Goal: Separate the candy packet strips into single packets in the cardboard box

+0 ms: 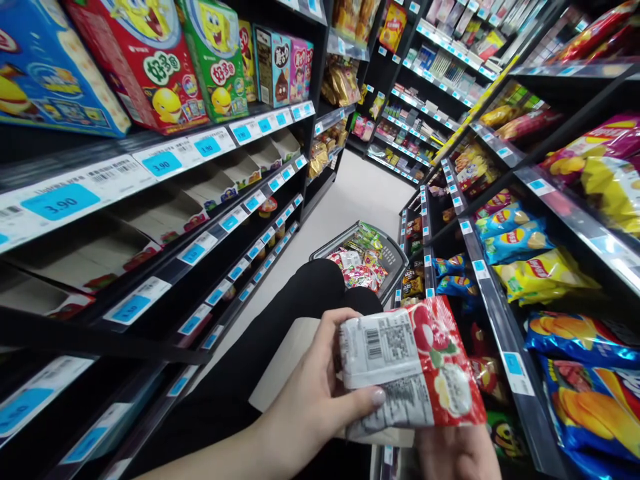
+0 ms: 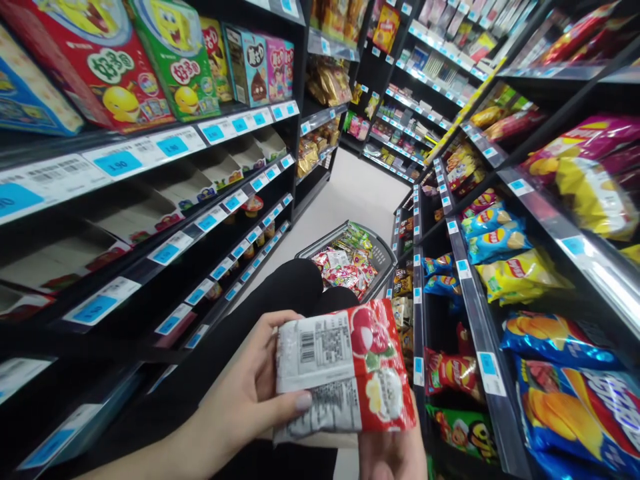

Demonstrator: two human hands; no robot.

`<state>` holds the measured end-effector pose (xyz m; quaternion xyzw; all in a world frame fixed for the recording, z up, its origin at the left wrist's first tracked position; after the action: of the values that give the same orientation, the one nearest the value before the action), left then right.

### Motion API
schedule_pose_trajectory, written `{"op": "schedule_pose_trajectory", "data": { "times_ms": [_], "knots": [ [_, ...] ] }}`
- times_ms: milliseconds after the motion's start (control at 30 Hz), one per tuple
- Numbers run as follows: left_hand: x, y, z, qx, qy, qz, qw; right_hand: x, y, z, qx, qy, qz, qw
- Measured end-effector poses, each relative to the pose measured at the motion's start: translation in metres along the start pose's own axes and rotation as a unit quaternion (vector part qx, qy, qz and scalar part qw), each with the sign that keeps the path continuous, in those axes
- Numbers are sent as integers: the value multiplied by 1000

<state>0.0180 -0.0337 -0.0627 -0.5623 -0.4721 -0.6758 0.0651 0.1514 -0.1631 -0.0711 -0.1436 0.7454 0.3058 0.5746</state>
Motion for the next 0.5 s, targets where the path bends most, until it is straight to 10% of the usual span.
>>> {"op": "schedule_pose_trajectory", "data": {
  "times_ms": [233,367,500],
  "knots": [
    [16,-1,-4,-37,57,165,984,-35,-10,20,18,-41,-170,985],
    [23,-2,-3,-25,80,234,969,-61,-10,22,16,-185,-391,901],
    [25,-10,-1,43,139,197,970,-72,4,6,49,-331,-402,853]
  ]
}}
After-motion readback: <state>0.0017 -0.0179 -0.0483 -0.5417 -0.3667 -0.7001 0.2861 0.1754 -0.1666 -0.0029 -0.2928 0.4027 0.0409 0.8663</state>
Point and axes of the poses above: each hand's wrist, its own z-axis towards the middle knuckle, its own y-axis out of the palm, x = y × z, the point moved 6 cm from there along z, towards the middle knuckle, and after that the axes turned 4 degrees about x, right-handed, at the moved point
